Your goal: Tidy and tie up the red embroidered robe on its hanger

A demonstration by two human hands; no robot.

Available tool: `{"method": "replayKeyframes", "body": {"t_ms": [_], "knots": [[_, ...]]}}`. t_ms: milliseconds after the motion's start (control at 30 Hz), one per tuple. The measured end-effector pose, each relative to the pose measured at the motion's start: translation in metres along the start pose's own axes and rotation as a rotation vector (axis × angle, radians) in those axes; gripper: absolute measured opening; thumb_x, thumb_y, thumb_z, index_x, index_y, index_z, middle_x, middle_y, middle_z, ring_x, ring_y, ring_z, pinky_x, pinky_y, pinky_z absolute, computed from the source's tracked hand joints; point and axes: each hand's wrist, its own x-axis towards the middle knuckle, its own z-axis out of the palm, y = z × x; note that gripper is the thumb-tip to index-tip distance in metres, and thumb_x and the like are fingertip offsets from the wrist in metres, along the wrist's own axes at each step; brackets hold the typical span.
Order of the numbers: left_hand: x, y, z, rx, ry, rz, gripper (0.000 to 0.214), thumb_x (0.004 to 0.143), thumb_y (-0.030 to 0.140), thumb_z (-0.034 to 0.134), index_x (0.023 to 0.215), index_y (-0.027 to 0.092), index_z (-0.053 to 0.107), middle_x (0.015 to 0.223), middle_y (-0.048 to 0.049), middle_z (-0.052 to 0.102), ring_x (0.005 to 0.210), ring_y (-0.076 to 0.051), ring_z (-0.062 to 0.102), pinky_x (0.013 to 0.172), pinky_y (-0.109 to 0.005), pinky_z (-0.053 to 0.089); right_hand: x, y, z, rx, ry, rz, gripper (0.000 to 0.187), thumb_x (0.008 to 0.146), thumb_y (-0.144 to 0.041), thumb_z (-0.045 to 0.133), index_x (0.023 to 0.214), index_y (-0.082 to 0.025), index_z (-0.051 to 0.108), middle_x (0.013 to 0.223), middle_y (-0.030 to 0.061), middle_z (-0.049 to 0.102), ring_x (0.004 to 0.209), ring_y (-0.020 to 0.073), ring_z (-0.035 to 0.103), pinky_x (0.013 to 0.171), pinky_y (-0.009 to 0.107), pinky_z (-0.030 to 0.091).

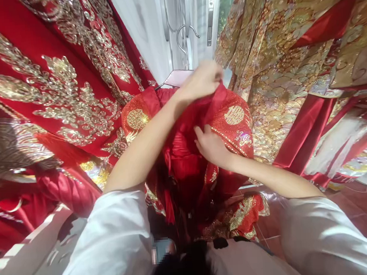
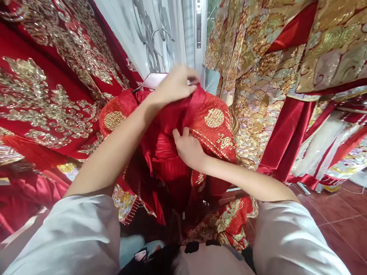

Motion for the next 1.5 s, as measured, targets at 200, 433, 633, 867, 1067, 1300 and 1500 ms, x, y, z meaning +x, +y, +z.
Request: {"method": "replayKeyframes", "body": {"t_ms": [200, 433, 633, 867, 1067, 1300, 1500], "knots": [[-0.024, -0.025, -0.054, -0.142, 0.374, 0.046, 0.021, 0.076, 0.008, 0.052, 0.086, 0.020, 0.066, 0.098, -0.0045, 0.070, 0.095, -0.016, 0.061, 0.085, -0.029, 0.047, -0.027, 0.020, -0.004, 0.115, -0.251, -0.036, 0.069, 0.089, -0.037, 0.048, 0.148, -0.012, 0.023, 0.112, 0.0225, 0.063, 0.091, 0.0302, 0.066, 0.074, 0.039, 0.050], [-0.133, -0.095, -0.094, 0.009, 0.031, -0.235, 0.029, 0.085, 0.042, 0.048, 0.094, 0.021, 0.066, 0.089, -0.0036, 0.070, 0.083, -0.018, 0.063, 0.078, -0.031, 0.047, 0.024, 0.113, -0.061, 0.191, 0.459, -0.077, 0.046, 0.086, -0.030, 0.045, 0.129, -0.015, 0.051, 0.121, 0.0150, 0.059, 0.109, 0.0273, 0.055, 0.086, 0.039, 0.043], [-0.157, -0.100, -0.072, -0.021, -0.027, -0.284, 0.039, 0.086, 0.053, 0.043, 0.090, 0.018, 0.061, 0.089, -0.0078, 0.066, 0.083, -0.021, 0.061, 0.076, -0.032, 0.046, 0.076, 0.133, -0.060, 0.244, 0.263, -0.240, 0.029, 0.088, -0.034, 0.045, 0.103, -0.016, 0.061, 0.092, 0.0085, 0.065, 0.083, 0.0213, 0.056, 0.075, 0.032, 0.041], [-0.143, -0.086, -0.057, 0.005, 0.200, -0.348, 0.053, 0.090, 0.060, 0.031, 0.054, 0.021, 0.036, 0.051, -0.0001, 0.039, 0.057, -0.016, 0.048, 0.062, -0.032, 0.039, 0.082, 0.136, -0.051, 0.341, 0.424, -0.165, 0.040, 0.093, -0.044, 0.035, 0.078, -0.016, 0.059, 0.071, 0.0036, 0.058, 0.070, 0.0181, 0.053, 0.072, 0.030, 0.041], [-0.111, -0.091, -0.060, -0.284, 0.195, -0.390, 0.061, 0.082, 0.077, 0.030, 0.053, 0.023, 0.028, 0.049, 0.0018, 0.027, 0.055, -0.012, 0.033, 0.051, -0.029, 0.028, 0.110, 0.127, -0.051, 0.385, 0.531, -0.100, 0.045, 0.095, -0.046, 0.030, 0.083, -0.016, 0.061, 0.075, 0.0049, 0.058, 0.073, 0.0179, 0.053, 0.071, 0.031, 0.043], [-0.117, -0.081, -0.063, -0.250, -0.027, -0.396, 0.051, 0.086, 0.059, 0.038, 0.053, 0.022, 0.028, 0.050, 0.0011, 0.030, 0.052, -0.013, 0.030, 0.051, -0.030, 0.027, 0.086, 0.135, -0.048, 0.301, 0.451, -0.169, 0.038, 0.090, -0.045, 0.041, 0.100, -0.015, 0.064, 0.090, 0.0093, 0.066, 0.081, 0.0218, 0.057, 0.076, 0.033, 0.043], [-0.160, -0.071, -0.059, -0.025, 0.153, -0.448, 0.046, 0.088, 0.059, 0.034, 0.061, 0.022, 0.038, 0.055, -0.0008, 0.042, 0.061, -0.016, 0.043, 0.060, -0.030, 0.035, 0.050, 0.157, -0.032, 0.358, 0.555, -0.043, 0.037, 0.089, -0.044, 0.039, 0.090, -0.018, 0.064, 0.083, 0.0097, 0.065, 0.078, 0.0226, 0.057, 0.071, 0.033, 0.040]]}}
